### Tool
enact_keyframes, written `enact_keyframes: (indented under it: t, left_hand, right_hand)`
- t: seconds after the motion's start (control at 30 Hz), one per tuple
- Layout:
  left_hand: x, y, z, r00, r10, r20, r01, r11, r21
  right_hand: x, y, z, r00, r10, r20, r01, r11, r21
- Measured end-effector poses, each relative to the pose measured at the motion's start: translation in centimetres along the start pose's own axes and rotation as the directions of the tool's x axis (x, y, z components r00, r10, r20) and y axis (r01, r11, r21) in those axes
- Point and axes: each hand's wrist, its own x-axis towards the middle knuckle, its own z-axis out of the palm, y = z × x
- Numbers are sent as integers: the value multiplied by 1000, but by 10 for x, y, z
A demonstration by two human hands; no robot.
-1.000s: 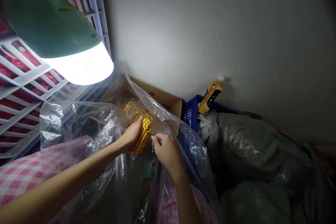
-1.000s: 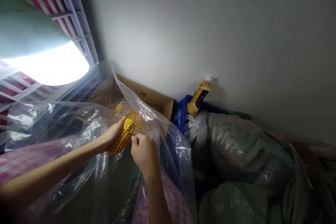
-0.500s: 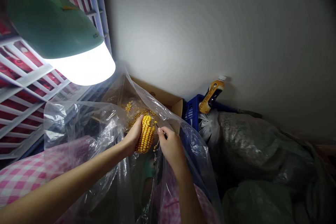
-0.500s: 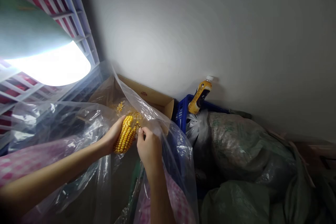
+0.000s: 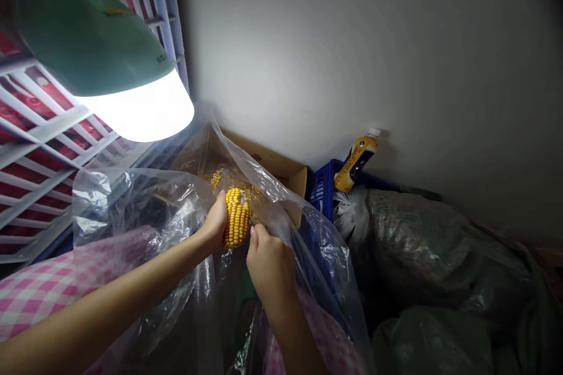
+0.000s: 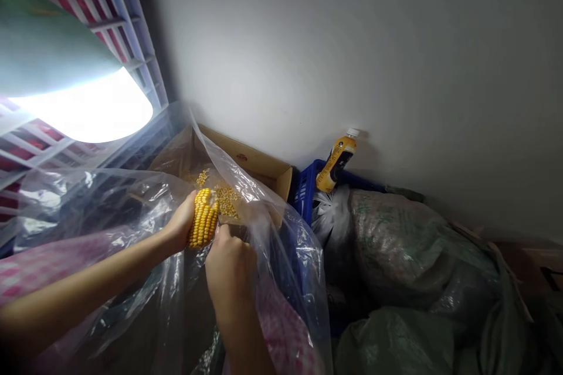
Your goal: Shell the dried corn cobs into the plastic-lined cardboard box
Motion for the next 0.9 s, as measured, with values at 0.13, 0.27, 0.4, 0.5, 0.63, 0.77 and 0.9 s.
enact_keyframes:
  t: [0.13,0.27,0.4,0.5,0.63,0.77,0.9]
  left_hand:
    - [-1,3,1,990,5,143,-6,1000,7]
    - [1,3,0,984,-52,168,43,997,57]
    - [1,1,0,983,-99,155,83,991,106]
    - [-2,0,0,985,-84,150,57,983,173]
    - [-7,-2,1,986,-64,155,23,968,250]
    - [-6,-8,-2,987,-49,155,-2,950,314]
    - [-2,-14,-2,996,-26,80,3,959,282]
  right_hand:
    - [2,17,-17,999,-34,-7,35,962,270]
    - [4,24,-24,999,-47,-14,49,934,354]
    - [5,25,-23,998,-60,32,45,936,349]
    - [6,29,-24,992,-83,91,47,939,342]
    - [7,37,-25,982,-141,129,84,925,370]
    - [7,37,-23,976,-161,147,99,928,360]
    - [6,21,-10,990,-83,118,53,970,237]
